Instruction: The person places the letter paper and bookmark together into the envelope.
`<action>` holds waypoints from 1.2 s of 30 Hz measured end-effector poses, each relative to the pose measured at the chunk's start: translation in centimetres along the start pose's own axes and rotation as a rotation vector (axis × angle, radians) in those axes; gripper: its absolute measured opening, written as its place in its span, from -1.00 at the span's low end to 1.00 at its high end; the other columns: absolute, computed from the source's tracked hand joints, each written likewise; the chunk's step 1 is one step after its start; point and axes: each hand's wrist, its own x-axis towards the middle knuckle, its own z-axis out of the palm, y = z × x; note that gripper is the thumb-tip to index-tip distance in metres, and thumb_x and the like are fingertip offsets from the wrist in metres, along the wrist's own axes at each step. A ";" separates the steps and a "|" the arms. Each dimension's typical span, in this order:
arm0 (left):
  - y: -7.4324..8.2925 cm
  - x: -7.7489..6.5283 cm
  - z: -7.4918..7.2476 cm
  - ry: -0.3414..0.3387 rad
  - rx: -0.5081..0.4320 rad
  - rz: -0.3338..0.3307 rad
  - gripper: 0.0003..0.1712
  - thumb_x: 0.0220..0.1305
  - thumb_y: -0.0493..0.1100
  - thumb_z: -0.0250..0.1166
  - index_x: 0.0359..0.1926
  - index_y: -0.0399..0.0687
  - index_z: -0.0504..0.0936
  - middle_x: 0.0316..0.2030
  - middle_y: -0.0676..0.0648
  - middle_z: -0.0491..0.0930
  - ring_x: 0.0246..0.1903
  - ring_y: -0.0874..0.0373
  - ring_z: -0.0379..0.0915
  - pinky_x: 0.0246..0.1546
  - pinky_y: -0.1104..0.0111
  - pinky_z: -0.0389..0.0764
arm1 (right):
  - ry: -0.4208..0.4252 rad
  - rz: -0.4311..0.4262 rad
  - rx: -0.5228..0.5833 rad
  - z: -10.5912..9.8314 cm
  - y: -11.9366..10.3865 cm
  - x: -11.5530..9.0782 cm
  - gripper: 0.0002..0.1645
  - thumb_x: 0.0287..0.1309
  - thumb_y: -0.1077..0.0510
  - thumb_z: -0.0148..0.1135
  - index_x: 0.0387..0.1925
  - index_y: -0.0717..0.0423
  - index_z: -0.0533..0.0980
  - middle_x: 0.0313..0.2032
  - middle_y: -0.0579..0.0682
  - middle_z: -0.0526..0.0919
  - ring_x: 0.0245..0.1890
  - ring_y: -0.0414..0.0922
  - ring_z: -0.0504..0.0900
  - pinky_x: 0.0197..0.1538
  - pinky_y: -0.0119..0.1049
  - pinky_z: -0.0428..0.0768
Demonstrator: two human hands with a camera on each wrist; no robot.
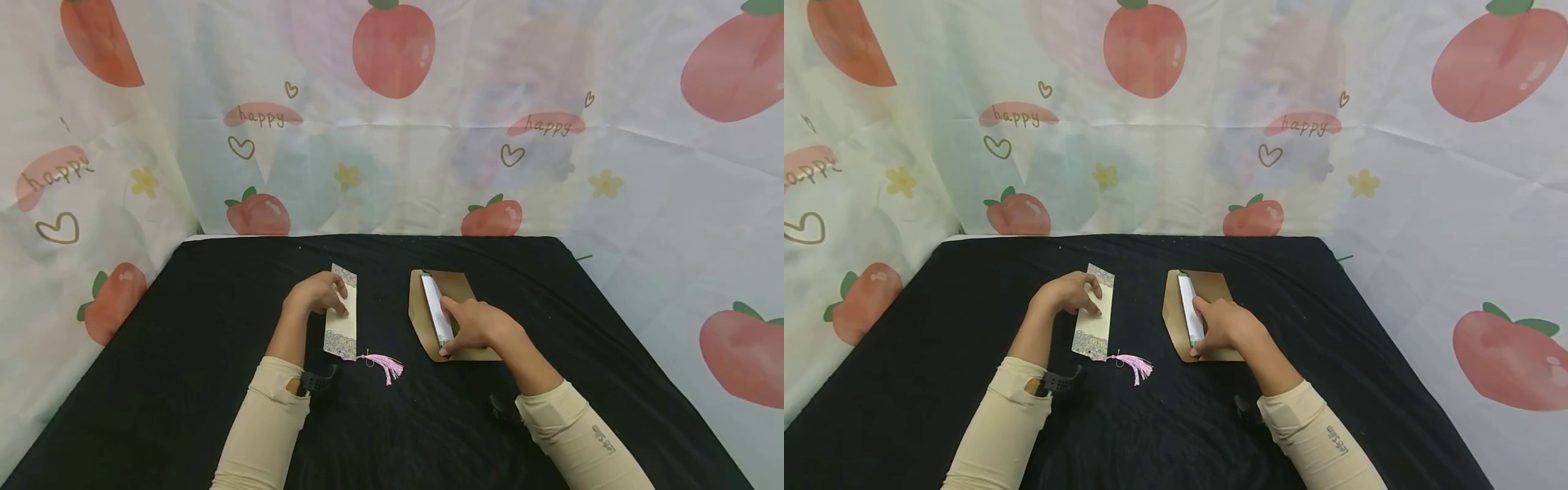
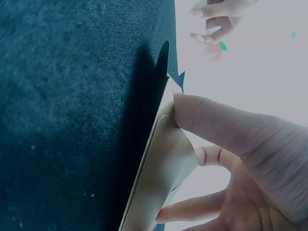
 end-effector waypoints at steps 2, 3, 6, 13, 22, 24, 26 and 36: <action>0.1 -0.2 -0.1 -0.001 -0.007 0.008 -0.65 0.14 -0.32 0.56 -0.09 -0.24 0.63 -0.09 -0.20 0.53 -0.18 -0.08 0.59 -0.14 0.14 0.67 | 0.001 0.001 -0.002 0.0 0.0 0.0 -0.19 -0.11 -0.23 0.68 -0.04 -0.01 0.34 -0.39 0.02 0.51 -0.41 -0.03 0.53 -0.36 -0.13 0.45; 0.2 -0.3 -0.2 0.002 -0.007 0.015 -0.66 0.14 -0.33 0.56 -0.09 -0.24 0.63 -0.11 -0.20 0.54 -0.20 -0.08 0.60 -0.14 0.14 0.68 | 0.001 0.000 -0.003 0.0 0.0 0.0 -0.19 -0.11 -0.23 0.68 -0.04 -0.01 0.34 -0.39 0.02 0.50 -0.41 -0.03 0.53 -0.36 -0.13 0.45; 0.3 -0.6 -0.4 0.015 -0.012 0.035 -0.69 0.16 -0.35 0.54 -0.09 -0.24 0.65 -0.17 -0.20 0.56 -0.27 -0.06 0.62 -0.17 0.14 0.67 | 0.002 -0.001 -0.005 -0.1 -0.1 -0.1 -0.20 -0.11 -0.22 0.69 -0.05 -0.01 0.34 -0.40 0.02 0.50 -0.42 -0.02 0.53 -0.37 -0.14 0.45; 0.4 -0.6 -0.4 0.043 -0.042 0.087 -0.65 0.18 -0.38 0.52 0.00 -0.24 0.70 -0.16 -0.18 0.56 -0.36 0.03 0.55 -0.24 0.19 0.65 | 0.001 -0.003 -0.001 0.0 -0.1 -0.1 -0.20 -0.10 -0.22 0.68 -0.05 -0.01 0.33 -0.41 0.03 0.51 -0.44 -0.03 0.53 -0.39 -0.15 0.44; 0.8 -0.2 -0.4 0.083 -0.131 0.186 -0.57 0.16 -0.43 0.49 0.08 -0.29 0.67 -0.41 -0.13 0.40 -0.52 0.08 0.36 -0.43 0.30 0.52 | -0.002 -0.008 -0.009 -0.1 0.0 0.0 -0.21 -0.09 -0.22 0.68 -0.05 -0.02 0.33 -0.40 0.03 0.51 -0.44 -0.03 0.53 -0.39 -0.15 0.45; 1.0 -0.3 -0.4 0.091 -0.139 0.201 -0.57 0.16 -0.43 0.49 0.07 -0.28 0.67 -0.44 -0.11 0.39 -0.55 0.09 0.34 -0.44 0.31 0.51 | -0.003 -0.004 -0.010 -0.2 0.0 0.0 -0.21 -0.09 -0.22 0.68 -0.05 -0.02 0.33 -0.40 0.03 0.51 -0.43 -0.03 0.53 -0.38 -0.15 0.45; 1.2 -0.3 -0.4 0.093 -0.152 0.217 -0.56 0.15 -0.43 0.50 0.08 -0.29 0.67 -0.47 -0.10 0.38 -0.56 0.10 0.33 -0.44 0.31 0.52 | -0.006 -0.003 -0.008 -0.1 0.0 0.1 -0.21 -0.09 -0.22 0.68 -0.05 -0.02 0.33 -0.40 0.04 0.51 -0.43 -0.02 0.53 -0.39 -0.15 0.45; 2.2 -0.2 0.1 0.075 -0.198 0.278 -0.54 0.15 -0.44 0.50 0.11 -0.30 0.67 -0.49 -0.08 0.44 -0.50 0.11 0.37 -0.40 0.33 0.53 | 0.001 -0.004 -0.014 0.0 0.0 0.1 -0.19 -0.10 -0.22 0.69 -0.05 -0.02 0.33 -0.39 0.03 0.51 -0.42 -0.02 0.53 -0.38 -0.13 0.47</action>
